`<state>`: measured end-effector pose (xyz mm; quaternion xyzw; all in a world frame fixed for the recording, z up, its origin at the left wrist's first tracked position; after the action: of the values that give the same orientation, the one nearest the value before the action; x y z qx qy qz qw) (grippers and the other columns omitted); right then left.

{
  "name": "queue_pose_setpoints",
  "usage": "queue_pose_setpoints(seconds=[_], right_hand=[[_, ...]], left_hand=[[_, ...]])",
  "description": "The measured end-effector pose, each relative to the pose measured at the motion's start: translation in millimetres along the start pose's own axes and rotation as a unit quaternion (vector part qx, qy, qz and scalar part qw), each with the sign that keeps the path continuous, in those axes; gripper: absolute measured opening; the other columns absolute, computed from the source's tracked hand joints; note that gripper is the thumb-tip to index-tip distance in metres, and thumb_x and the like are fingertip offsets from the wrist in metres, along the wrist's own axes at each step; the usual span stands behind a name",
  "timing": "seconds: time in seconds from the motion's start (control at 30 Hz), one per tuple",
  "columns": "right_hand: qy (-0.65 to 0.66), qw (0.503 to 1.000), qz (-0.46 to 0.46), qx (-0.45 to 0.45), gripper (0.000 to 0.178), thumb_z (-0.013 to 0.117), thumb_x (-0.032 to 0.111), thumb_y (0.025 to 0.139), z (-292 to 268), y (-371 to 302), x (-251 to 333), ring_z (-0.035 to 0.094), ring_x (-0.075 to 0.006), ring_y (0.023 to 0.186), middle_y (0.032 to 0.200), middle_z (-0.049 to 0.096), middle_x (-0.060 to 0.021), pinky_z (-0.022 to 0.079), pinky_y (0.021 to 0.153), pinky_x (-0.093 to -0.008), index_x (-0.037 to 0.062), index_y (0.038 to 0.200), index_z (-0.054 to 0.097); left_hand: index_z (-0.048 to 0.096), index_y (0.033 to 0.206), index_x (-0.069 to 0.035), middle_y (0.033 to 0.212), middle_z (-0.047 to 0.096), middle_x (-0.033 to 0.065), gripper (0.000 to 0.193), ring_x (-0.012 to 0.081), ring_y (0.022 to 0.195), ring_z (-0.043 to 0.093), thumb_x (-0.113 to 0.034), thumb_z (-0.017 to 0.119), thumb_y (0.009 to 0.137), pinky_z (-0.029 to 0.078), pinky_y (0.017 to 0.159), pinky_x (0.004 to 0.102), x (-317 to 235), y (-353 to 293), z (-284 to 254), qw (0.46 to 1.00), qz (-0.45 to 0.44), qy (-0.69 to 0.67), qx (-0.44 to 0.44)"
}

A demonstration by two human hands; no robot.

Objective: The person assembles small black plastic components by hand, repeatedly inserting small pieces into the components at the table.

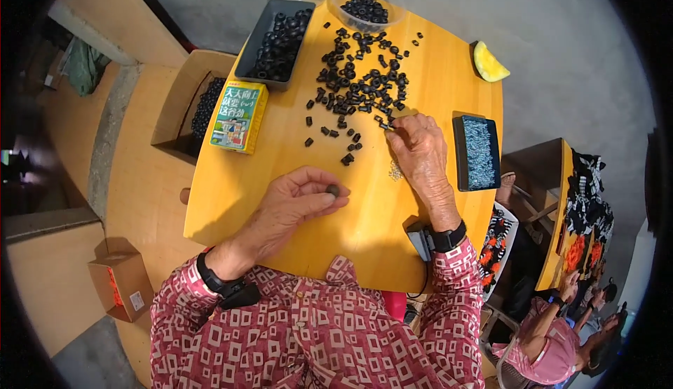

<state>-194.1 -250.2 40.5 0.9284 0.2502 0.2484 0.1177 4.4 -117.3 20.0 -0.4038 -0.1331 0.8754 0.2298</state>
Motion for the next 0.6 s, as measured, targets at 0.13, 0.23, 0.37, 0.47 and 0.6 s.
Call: queue_pose_setpoints(seconds=[0.13, 0.23, 0.37, 0.47, 0.6], right_hand=[[-0.006, 1.0, -0.013, -0.007, 0.017, 0.074, 0.003, 0.076, 3.3, -0.3, 0.6, 0.06, -0.032, 0.082, 0.086, 0.062, -0.0121, 0.048, 0.076, -0.0421, 0.0033, 0.092, 0.068], [-0.01, 0.999, -0.029, -0.014, 0.018, 0.072, 0.001, 0.076, 0.8, -0.8, 1.3, 0.06, -0.0324, 0.082, 0.087, 0.062, -0.0121, 0.048, 0.076, -0.0418, 0.0033, 0.093, 0.067], [-0.027, 0.998, -0.046, -0.016, 0.019, 0.07, -0.001, 0.077, 1.5, -3.3, -0.5, 0.06, -0.0328, 0.082, 0.087, 0.062, -0.0123, 0.049, 0.076, -0.0416, 0.0036, 0.095, 0.068], [-0.048, 0.997, -0.054, -0.016, 0.021, 0.069, -0.002, 0.077, 3.1, -3.3, -0.9, 0.06, -0.0332, 0.083, 0.087, 0.061, -0.0128, 0.049, 0.077, -0.0419, 0.004, 0.097, 0.068], [-0.057, 0.997, -0.051, 0.0, 0.023, 0.069, -0.002, 0.077, 1.2, -1.9, -2.7, 0.06, -0.0332, 0.084, 0.087, 0.061, -0.0131, 0.049, 0.078, -0.0419, 0.0043, 0.1, 0.068]], left_hand=[[0.06, 0.121, -0.005, 0.116, 0.068, 0.0095, 0.024, 0.0179, 0.11, 0.066, -0.007, 0.063, 0.097, 0.053, 0.099, 0.0318, 0.2, 4.0, 6.4, 1.0, 0.007, -0.015, 0.021], [0.06, 0.123, -0.005, 0.116, 0.068, 0.0097, 0.025, 0.0182, 0.111, 0.066, -0.011, 0.061, 0.099, 0.053, 0.099, 0.032, -2.9, 4.7, 12.2, 1.0, 0.004, -0.017, 0.025], [0.06, 0.123, -0.005, 0.117, 0.067, 0.0098, 0.025, 0.0183, 0.112, 0.065, -0.018, 0.059, 0.102, 0.053, 0.1, 0.0323, -6.2, 5.0, 16.2, 0.999, 0.002, -0.024, 0.04], [0.06, 0.122, -0.004, 0.117, 0.067, 0.0097, 0.024, 0.0181, 0.113, 0.065, -0.016, 0.059, 0.101, 0.052, 0.1, 0.0324, -5.1, 6.7, 15.5, 0.999, 0.013, -0.027, 0.034], [0.06, 0.121, -0.005, 0.116, 0.067, 0.009, 0.023, 0.0177, 0.111, 0.065, -0.016, 0.06, 0.101, 0.052, 0.1, 0.0317, -2.6, 10.9, 14.8, 0.999, 0.011, -0.026, 0.031]])
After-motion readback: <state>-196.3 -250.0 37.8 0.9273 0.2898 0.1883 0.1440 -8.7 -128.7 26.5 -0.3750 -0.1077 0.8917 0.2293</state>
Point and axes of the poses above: each hand's wrist, its own y-axis towards the middle knuckle, its own z-axis out of the palm, x = y × z, the point moved 5 cm from there along y, towards the middle knuckle
